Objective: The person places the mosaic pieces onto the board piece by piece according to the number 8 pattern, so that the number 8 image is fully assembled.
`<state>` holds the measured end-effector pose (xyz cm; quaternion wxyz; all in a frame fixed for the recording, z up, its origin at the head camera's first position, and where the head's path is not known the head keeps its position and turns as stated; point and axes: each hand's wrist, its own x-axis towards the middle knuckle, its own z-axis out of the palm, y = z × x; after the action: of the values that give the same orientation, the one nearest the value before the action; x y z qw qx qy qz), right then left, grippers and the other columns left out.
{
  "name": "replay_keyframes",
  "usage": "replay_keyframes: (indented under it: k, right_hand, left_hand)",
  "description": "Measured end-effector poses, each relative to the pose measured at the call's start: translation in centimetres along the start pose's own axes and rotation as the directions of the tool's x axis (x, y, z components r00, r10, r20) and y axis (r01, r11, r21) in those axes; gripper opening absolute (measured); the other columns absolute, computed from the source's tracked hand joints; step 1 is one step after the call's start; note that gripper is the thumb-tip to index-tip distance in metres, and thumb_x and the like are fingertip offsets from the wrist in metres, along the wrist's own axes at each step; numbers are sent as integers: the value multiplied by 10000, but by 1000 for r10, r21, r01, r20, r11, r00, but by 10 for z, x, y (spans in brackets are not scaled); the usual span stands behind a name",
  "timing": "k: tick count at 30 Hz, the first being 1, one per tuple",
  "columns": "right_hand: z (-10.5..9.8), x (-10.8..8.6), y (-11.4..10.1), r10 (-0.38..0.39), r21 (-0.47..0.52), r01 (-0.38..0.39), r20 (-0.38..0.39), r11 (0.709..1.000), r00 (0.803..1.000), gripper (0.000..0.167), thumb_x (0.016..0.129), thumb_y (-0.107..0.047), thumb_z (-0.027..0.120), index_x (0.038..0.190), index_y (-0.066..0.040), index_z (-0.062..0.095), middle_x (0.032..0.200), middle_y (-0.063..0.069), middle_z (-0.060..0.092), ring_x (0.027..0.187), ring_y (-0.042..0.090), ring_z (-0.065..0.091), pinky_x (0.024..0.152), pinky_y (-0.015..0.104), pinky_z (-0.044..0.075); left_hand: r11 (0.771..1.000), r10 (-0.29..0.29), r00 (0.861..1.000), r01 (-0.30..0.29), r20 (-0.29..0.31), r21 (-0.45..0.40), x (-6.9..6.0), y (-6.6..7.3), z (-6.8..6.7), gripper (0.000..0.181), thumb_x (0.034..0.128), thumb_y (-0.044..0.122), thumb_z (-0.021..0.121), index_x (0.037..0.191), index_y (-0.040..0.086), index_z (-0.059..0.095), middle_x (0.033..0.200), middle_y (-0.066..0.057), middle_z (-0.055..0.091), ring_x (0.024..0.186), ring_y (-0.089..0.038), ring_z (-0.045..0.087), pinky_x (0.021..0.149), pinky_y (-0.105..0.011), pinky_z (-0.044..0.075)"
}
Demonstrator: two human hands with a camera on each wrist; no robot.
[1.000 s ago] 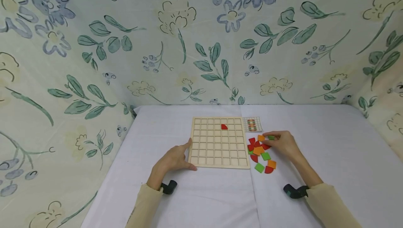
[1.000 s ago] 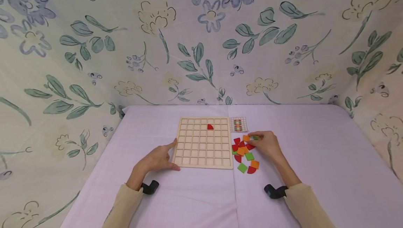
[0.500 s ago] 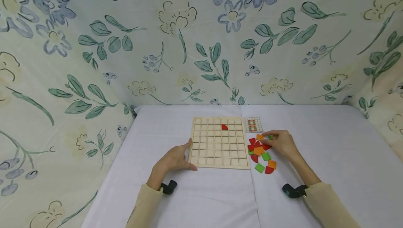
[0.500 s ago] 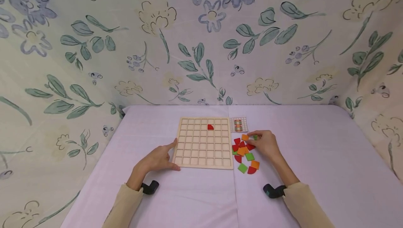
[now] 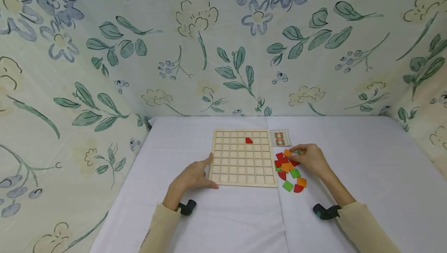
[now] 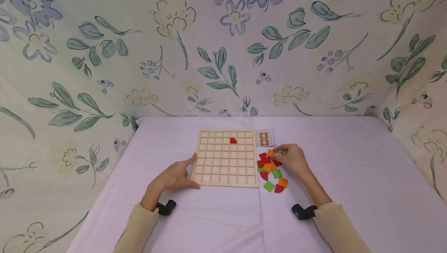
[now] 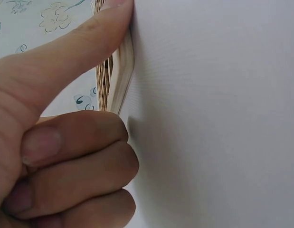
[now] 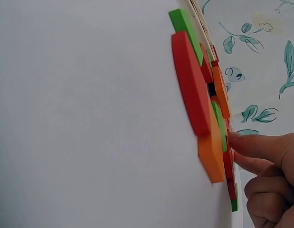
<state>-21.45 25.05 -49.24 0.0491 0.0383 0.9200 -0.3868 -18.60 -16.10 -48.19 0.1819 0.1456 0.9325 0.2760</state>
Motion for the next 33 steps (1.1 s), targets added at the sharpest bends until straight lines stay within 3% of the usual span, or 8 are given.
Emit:
replay_keyframes:
  k: [11, 16, 22, 24, 28, 31, 33]
  right_hand:
    - [0, 2, 3, -19, -13, 19, -39, 1000, 999, 359, 927, -167, 781, 1208, 46, 715, 650, 46, 481, 678, 216, 515, 524, 250, 403]
    - [-1, 2, -4, -28, -37, 27, -39, 999, 999, 334, 943, -148, 761, 1187, 75, 715, 629, 47, 487, 643, 210, 532, 530, 239, 409]
    - [0, 4, -20, -69, -33, 69, -10, 997, 998, 391, 952, -194, 760, 1239, 65, 698, 614, 11, 381, 578, 193, 455, 514, 232, 360]
    - [3, 8, -27, -88, -25, 88, 3, 996, 996, 405, 948, -206, 766, 1247, 57, 696, 605, 15, 381, 546, 186, 436, 503, 230, 352]
    - [15, 19, -42, -140, 3, 140, 23, 990, 990, 365, 940, -179, 774, 1217, 52, 716, 721, 140, 556, 580, 187, 435, 494, 223, 337]
    - [28, 27, -54, -181, 20, 181, 40, 983, 983, 308, 929, -165, 785, 1169, 25, 750, 800, 187, 554, 621, 185, 418, 489, 227, 313]
    - [37, 33, -62, -195, 39, 193, 60, 980, 979, 288, 922, -170, 793, 1152, 0, 766, 726, 131, 476, 587, 176, 376, 477, 235, 291]
  left_hand:
    - [1000, -5, 1000, 5, 1, -7, 1, -1, 1, 1237, 707, 398, 953, 1653, 95, 216, 657, 17, 474, 585, -117, 406, 543, -266, 341]
    - [1000, -6, 1000, 6, 4, -3, 1, -1, 1, 1239, 708, 392, 954, 1655, 97, 211, 667, 4, 504, 594, -120, 425, 551, -268, 358]
    - [1000, -8, 1000, 8, 6, -4, 0, 0, 1, 1235, 712, 392, 950, 1656, 101, 209, 662, 6, 501, 589, -121, 418, 549, -270, 353]
    - [1000, -4, 1000, 4, 5, -8, 0, 0, 1, 1233, 712, 392, 949, 1655, 96, 211, 650, 13, 489, 581, -118, 408, 542, -267, 344]
    - [1000, -1, 1000, 1, 3, -15, -1, 0, 0, 1227, 715, 393, 947, 1653, 92, 215, 631, 25, 465, 564, -113, 386, 531, -264, 329]
    - [1000, -7, 1000, 7, 4, -14, 0, 0, 0, 1225, 717, 398, 945, 1654, 97, 215, 627, 26, 460, 559, -113, 382, 531, -265, 327]
    - [1000, -13, 1000, 13, 6, -11, 0, 0, 1, 1224, 716, 402, 944, 1654, 101, 217, 629, 22, 470, 559, -114, 388, 533, -266, 332]
